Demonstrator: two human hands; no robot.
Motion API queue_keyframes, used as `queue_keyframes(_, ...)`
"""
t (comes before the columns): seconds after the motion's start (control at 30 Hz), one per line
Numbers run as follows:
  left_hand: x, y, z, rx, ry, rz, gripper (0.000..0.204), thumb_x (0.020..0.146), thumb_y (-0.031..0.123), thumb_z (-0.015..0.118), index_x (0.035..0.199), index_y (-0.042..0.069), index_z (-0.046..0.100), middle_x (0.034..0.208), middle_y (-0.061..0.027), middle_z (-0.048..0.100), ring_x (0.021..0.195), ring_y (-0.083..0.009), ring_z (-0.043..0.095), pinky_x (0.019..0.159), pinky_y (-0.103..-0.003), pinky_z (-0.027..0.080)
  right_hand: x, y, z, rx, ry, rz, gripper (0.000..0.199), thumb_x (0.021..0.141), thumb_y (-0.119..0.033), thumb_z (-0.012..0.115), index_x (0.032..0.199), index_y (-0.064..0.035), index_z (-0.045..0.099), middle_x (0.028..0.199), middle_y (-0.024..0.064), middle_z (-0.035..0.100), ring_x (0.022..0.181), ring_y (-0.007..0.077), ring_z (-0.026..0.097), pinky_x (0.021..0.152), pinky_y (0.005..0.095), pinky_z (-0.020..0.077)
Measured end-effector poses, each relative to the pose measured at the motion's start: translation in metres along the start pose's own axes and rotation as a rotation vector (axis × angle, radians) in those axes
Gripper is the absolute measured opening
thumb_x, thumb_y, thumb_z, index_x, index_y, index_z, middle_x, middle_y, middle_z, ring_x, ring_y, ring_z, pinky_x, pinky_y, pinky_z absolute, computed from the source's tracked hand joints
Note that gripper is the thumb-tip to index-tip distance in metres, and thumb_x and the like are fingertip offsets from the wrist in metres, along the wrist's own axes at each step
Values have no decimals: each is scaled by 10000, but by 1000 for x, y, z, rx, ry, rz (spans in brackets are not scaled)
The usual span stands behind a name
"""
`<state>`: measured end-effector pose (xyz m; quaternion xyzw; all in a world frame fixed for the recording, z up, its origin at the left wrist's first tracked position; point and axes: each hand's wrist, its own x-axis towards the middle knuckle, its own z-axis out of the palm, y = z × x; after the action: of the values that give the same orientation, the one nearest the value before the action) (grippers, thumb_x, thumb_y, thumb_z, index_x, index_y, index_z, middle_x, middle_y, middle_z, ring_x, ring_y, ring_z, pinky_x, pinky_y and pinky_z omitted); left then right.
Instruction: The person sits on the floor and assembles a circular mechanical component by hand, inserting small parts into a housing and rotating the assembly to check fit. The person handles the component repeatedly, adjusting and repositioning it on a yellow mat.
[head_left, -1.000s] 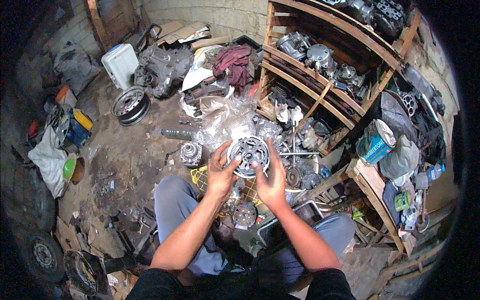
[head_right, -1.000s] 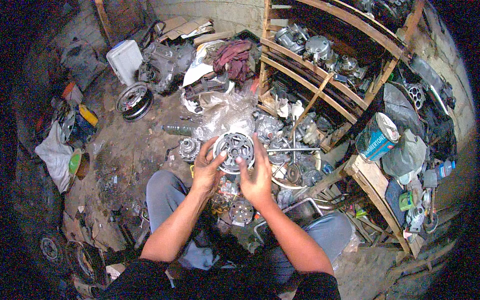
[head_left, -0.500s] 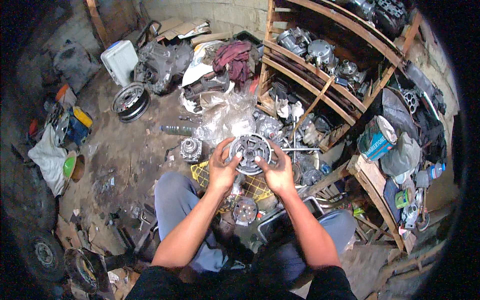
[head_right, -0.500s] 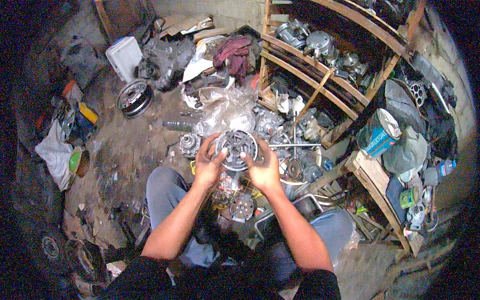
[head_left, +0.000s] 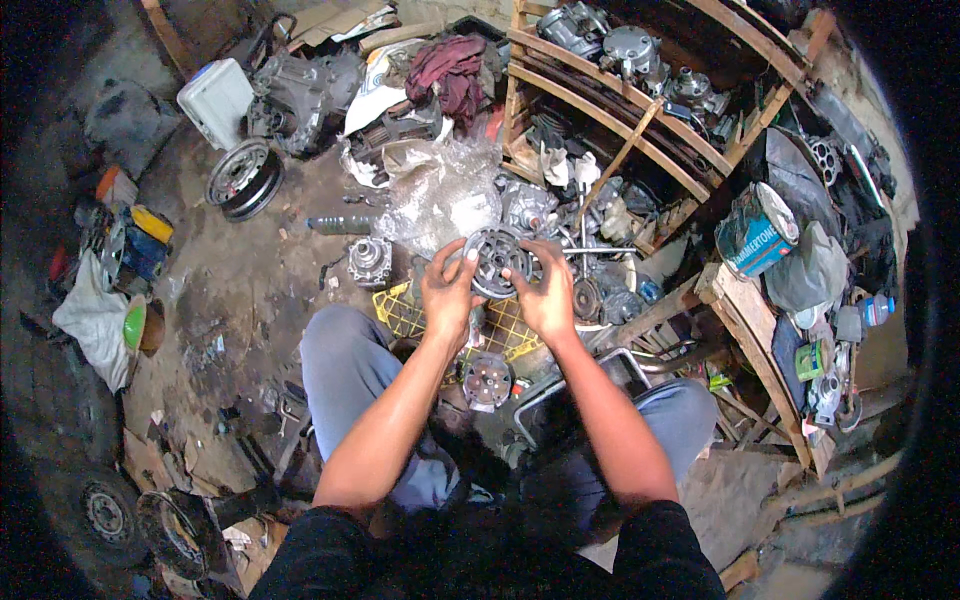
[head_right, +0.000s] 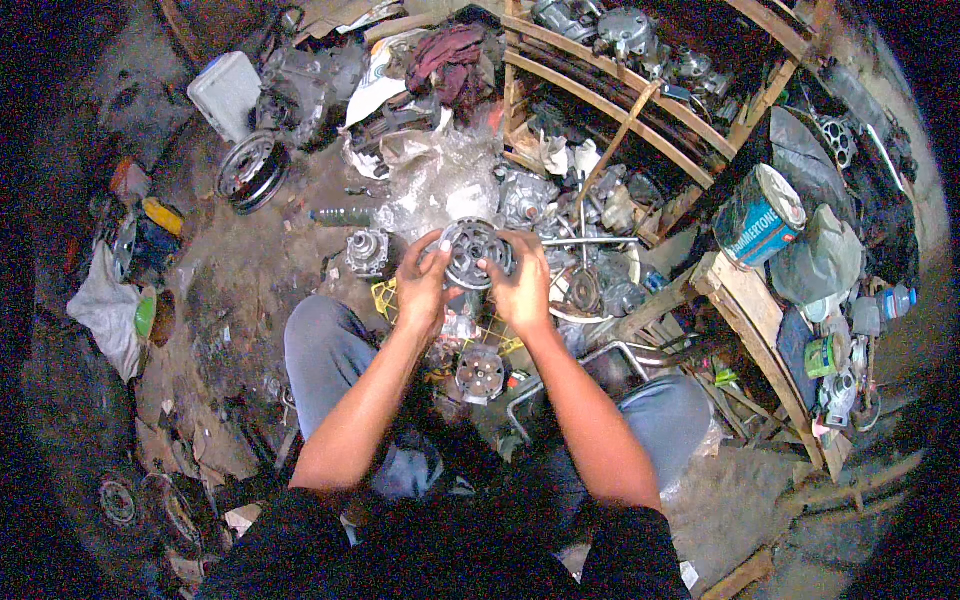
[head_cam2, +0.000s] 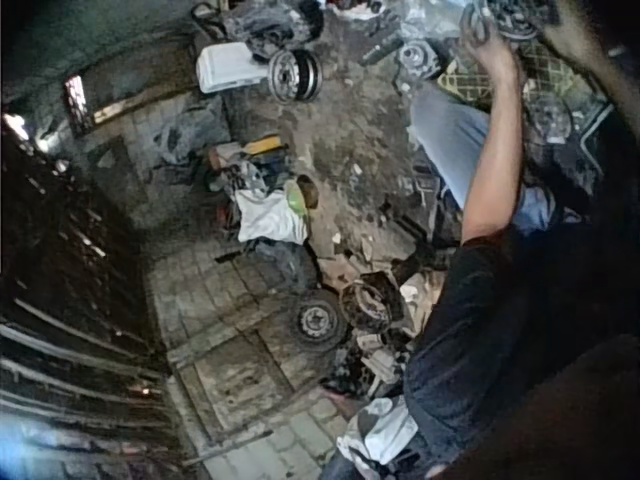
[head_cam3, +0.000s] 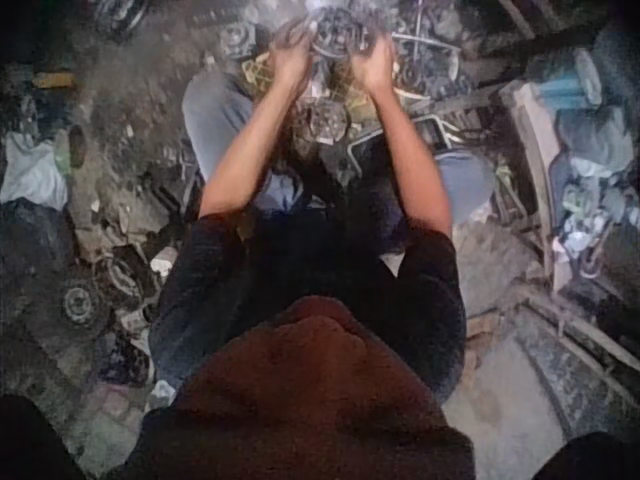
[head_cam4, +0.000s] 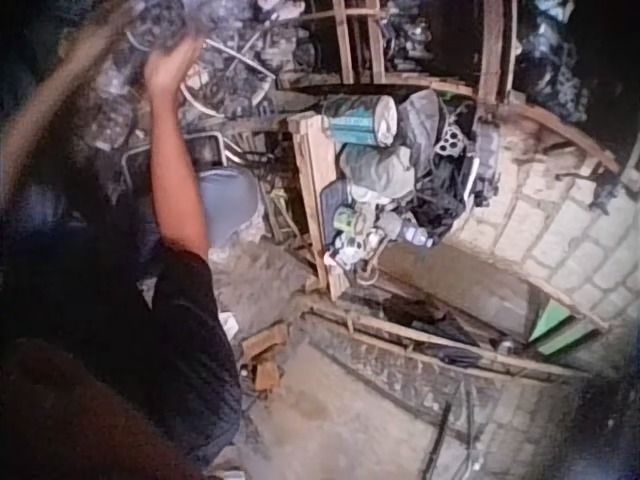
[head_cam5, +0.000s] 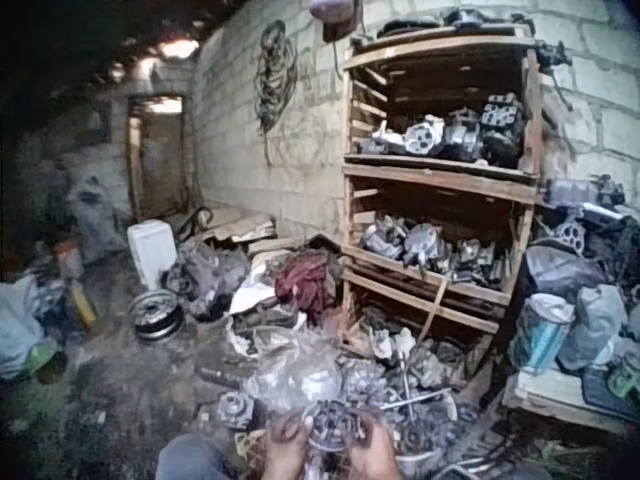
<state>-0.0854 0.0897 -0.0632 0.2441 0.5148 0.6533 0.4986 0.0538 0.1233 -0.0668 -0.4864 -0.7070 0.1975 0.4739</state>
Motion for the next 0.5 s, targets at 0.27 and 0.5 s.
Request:
queue_keyframes(0.27,21,-50,-1,94,-7,-80,300,886,118,631,1172,95,546,955,-67,667,747,-112,619,482,-253,504,-18,72,19,-65,-64,160,320,757,-80,689,1054,-7,593,1066,214,586,1076,385,519,936,431,409)
queue_keyframes(0.5,54,-113,-57,279,164,15,283,850,48,644,1124,85,581,865,-49,649,700,-103,573,533,-256,465,-30,115,61,-13,14,319,307,733,-60,707,1007,0,582,965,142,591,924,298,576,857,401,457)
